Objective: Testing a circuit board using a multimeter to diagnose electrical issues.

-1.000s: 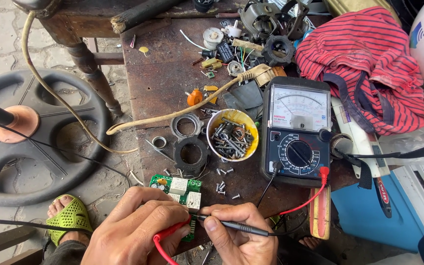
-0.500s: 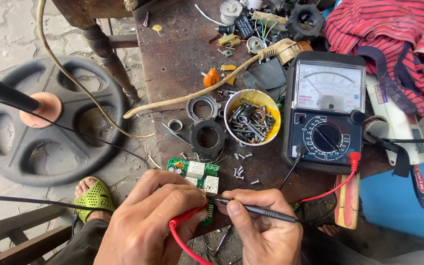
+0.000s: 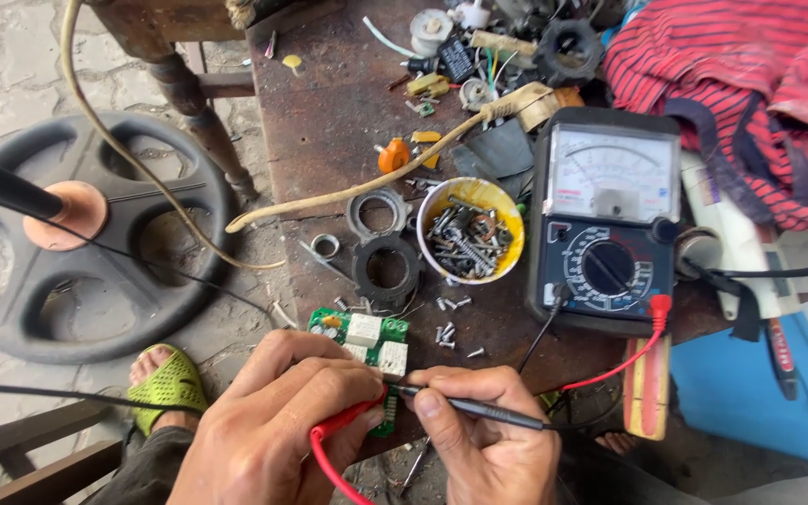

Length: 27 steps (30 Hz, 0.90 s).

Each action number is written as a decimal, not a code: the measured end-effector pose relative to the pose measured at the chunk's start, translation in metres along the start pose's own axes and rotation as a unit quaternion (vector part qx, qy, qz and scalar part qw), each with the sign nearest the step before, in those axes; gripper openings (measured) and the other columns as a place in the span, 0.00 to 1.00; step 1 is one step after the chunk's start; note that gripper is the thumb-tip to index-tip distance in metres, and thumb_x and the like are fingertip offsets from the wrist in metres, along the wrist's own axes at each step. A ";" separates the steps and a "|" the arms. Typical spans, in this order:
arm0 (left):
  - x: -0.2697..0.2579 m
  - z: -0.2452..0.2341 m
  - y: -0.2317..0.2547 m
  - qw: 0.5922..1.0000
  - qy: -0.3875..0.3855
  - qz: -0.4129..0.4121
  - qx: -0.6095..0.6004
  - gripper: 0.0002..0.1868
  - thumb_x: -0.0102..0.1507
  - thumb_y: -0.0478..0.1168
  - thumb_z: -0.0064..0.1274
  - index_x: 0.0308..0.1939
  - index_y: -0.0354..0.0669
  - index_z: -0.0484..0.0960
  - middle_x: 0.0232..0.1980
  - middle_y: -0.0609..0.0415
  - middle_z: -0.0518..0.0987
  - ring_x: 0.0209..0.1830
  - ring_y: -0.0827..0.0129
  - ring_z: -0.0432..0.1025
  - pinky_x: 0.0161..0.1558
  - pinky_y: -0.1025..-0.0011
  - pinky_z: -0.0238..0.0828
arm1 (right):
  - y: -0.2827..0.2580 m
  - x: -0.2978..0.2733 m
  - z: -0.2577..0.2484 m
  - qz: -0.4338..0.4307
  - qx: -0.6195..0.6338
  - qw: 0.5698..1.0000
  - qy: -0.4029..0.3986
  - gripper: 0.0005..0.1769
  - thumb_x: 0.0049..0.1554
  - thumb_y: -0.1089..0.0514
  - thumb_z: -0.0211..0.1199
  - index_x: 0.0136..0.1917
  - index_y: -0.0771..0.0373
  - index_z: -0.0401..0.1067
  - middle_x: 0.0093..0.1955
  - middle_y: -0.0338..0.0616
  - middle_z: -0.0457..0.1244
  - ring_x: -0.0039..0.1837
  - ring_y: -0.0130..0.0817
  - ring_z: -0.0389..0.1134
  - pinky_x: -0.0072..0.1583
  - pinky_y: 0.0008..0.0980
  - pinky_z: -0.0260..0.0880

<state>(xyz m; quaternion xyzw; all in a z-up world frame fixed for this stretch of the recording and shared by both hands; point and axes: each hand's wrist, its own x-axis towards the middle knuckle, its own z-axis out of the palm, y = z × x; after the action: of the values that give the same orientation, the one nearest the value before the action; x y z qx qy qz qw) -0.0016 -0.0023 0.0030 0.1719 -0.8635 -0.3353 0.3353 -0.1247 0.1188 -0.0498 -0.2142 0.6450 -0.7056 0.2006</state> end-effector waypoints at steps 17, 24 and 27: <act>-0.002 0.004 -0.003 1.000 0.011 -0.006 0.005 0.09 0.67 0.44 0.50 0.40 0.44 0.82 0.34 0.61 0.81 0.41 0.67 0.74 0.47 0.74 0.74 | 0.000 0.003 0.000 -0.014 -0.005 1.000 -0.012 0.07 0.49 0.64 0.73 0.39 0.67 0.76 0.40 0.58 0.76 0.42 0.39 0.79 0.45 0.26 0.80; 0.000 -0.001 0.001 1.000 -0.001 0.004 -0.009 0.09 0.69 0.40 0.46 0.40 0.38 0.79 0.37 0.55 0.81 0.42 0.60 0.73 0.51 0.67 0.74 | -0.004 -0.001 0.001 -0.007 0.002 1.000 0.016 0.09 0.53 0.61 0.68 0.42 0.69 0.71 0.41 0.59 0.71 0.41 0.43 0.76 0.45 0.37 0.87; 0.001 -0.001 0.002 1.000 -0.004 -0.007 -0.007 0.08 0.69 0.39 0.47 0.40 0.39 0.78 0.36 0.56 0.80 0.41 0.61 0.72 0.51 0.66 0.73 | -0.004 -0.001 0.001 -0.016 -0.016 1.000 0.002 0.09 0.53 0.61 0.68 0.42 0.69 0.72 0.42 0.60 0.72 0.42 0.42 0.77 0.46 0.34 0.86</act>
<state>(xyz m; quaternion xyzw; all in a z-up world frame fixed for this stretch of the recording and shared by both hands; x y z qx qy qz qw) -0.0014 -0.0017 0.0059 0.1741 -0.8611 -0.3444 0.3311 -0.1236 0.1191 -0.0457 -0.2258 0.6528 -0.6991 0.1847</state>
